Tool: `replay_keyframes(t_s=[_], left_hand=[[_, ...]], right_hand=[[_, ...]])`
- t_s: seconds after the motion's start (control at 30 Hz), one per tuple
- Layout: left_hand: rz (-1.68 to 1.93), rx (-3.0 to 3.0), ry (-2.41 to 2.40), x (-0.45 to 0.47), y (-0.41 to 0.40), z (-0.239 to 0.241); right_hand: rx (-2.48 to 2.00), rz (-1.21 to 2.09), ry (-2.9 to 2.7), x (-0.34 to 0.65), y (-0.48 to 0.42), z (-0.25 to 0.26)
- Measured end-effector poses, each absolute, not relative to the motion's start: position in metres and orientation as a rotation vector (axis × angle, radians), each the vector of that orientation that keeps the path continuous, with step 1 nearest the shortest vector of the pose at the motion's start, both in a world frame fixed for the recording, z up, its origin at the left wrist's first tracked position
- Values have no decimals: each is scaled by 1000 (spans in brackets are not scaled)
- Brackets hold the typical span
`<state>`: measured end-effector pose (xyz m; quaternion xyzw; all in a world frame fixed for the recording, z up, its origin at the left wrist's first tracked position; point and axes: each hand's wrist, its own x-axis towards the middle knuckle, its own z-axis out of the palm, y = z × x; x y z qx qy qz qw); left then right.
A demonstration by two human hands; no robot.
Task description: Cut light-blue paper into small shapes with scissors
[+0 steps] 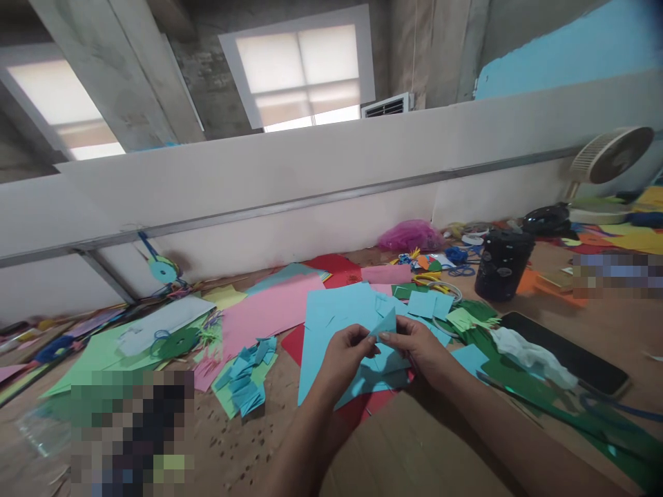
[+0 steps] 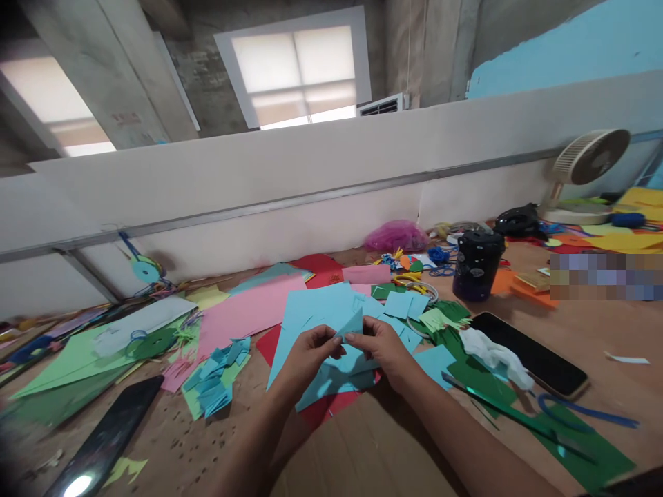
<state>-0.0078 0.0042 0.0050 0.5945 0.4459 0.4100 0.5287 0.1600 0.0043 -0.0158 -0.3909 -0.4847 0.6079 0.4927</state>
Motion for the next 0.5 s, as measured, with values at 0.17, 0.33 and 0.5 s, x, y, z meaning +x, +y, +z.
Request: replay_keyframes(t_s=[0.17, 0.33, 0.5], left_hand=[[1002, 1409, 1074, -4, 4, 2], [1018, 1434, 1013, -2, 4, -4], [1033, 1453, 1062, -2, 6, -7]], right_hand=[[-950, 1423, -1174, 160, 5, -17], [-908, 1429, -1178, 159, 7, -22], [-935, 1391, -1186, 161, 9, -22]])
